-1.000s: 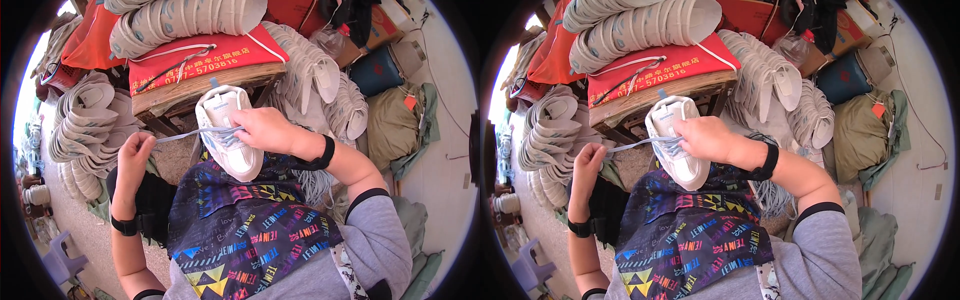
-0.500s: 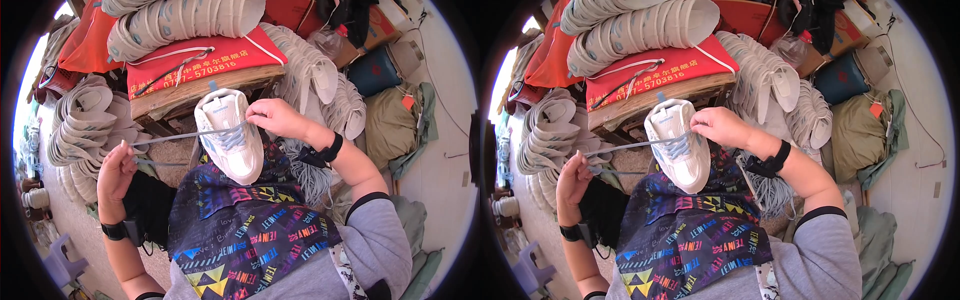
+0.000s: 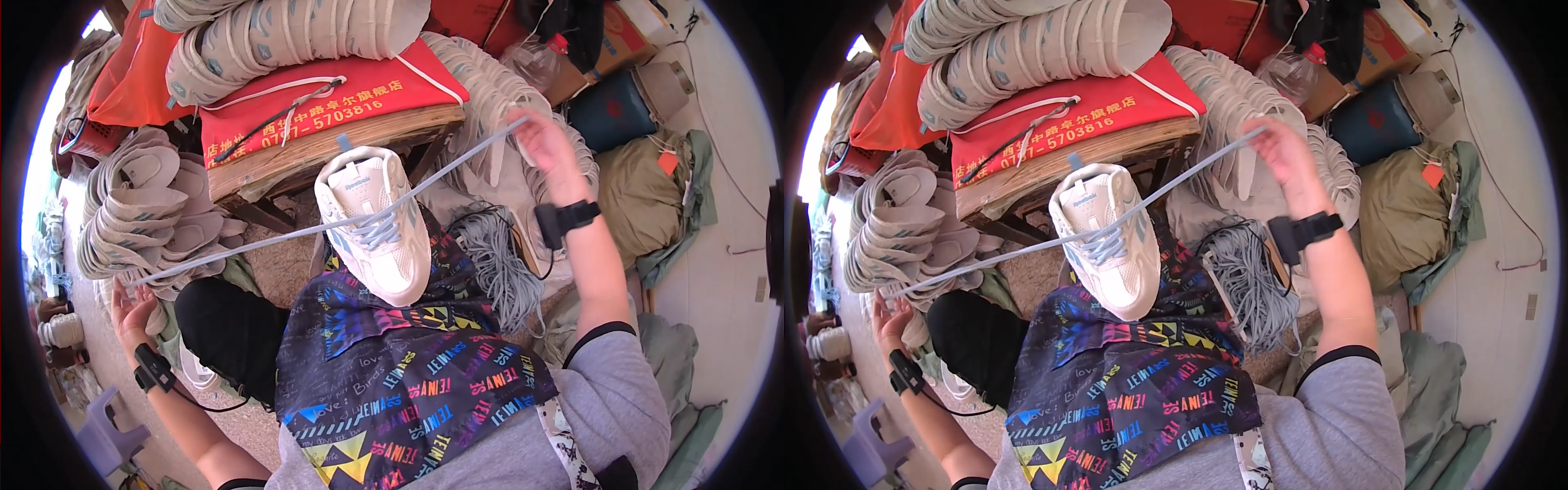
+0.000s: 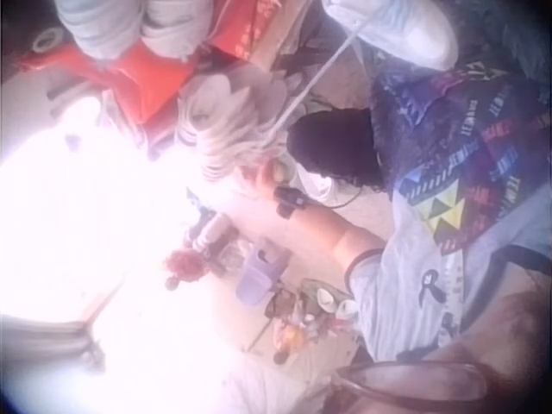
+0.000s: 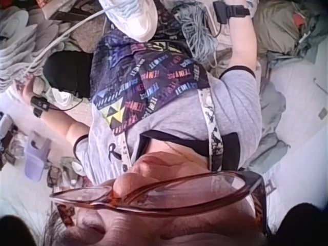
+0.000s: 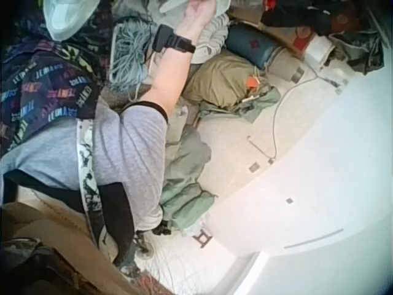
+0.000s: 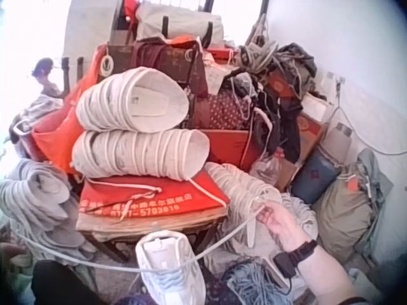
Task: The recorder is lacing a white sneaker while sitting in a shoe workshop environment.
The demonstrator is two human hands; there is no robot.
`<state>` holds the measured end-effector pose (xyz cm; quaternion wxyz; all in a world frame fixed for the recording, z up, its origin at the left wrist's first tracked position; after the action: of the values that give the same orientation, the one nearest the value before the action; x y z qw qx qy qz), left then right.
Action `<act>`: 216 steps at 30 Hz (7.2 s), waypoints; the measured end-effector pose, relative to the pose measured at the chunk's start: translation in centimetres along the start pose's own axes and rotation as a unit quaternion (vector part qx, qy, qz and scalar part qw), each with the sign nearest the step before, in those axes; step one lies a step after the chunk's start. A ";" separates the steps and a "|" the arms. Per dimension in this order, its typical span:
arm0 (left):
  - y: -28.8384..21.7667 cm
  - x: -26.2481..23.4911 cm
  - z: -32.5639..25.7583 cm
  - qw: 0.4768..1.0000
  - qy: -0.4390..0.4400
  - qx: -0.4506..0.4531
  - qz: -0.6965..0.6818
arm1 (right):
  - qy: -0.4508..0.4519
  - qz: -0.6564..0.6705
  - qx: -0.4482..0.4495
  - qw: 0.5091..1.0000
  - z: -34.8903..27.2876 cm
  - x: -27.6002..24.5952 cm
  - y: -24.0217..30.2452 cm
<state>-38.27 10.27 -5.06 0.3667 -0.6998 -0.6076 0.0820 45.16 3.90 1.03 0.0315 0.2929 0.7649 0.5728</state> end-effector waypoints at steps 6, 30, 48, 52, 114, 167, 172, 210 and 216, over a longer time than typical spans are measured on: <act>-15.2 -8.0 12.0 0.981 0.099 0.046 -0.161 | -0.130 0.077 -0.062 0.987 6.2 -14.9 10.6; 28.0 4.2 -26.9 0.719 0.582 0.092 0.367 | 0.241 -0.405 -0.054 0.880 -10.8 16.9 -9.2; 28.1 4.9 -26.9 0.612 0.577 0.214 0.497 | 0.290 -0.754 -0.397 0.436 -14.2 22.9 -6.5; 27.1 5.9 -29.4 0.524 0.606 0.318 0.507 | 0.334 -0.753 -0.425 0.374 -14.0 23.4 -5.8; 23.4 4.1 -26.6 0.748 0.568 0.038 0.342 | 0.293 -0.683 -0.428 0.515 -14.5 27.5 -9.2; 27.7 7.0 -32.1 0.356 0.509 0.593 0.512 | 0.181 -0.645 -0.352 0.654 -13.9 22.5 -8.6; 27.8 7.0 -31.3 0.417 0.570 0.502 0.500 | 0.203 -0.593 -0.335 0.704 -13.5 22.1 -8.4; 25.7 5.8 -32.4 0.329 0.657 0.554 0.390 | 0.232 -0.617 -0.407 0.632 -13.3 22.7 -6.5; 27.2 4.9 -29.3 0.467 0.557 0.479 0.492 | 0.261 -0.631 -0.396 0.613 -13.8 22.9 -7.0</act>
<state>0.90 2.84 0.92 0.8044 -0.4958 0.3046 0.1198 18.09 1.97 6.05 0.2977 -0.4651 0.4353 0.7110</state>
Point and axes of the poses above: each hand's wrist, its own z-axis towards the middle knuckle, its own x-axis out of the palm, y = z × x, the point moved 5 cm from there along z, towards the middle knuckle, and after that the axes turned 6 degrees about x, right-handed, at the moved point
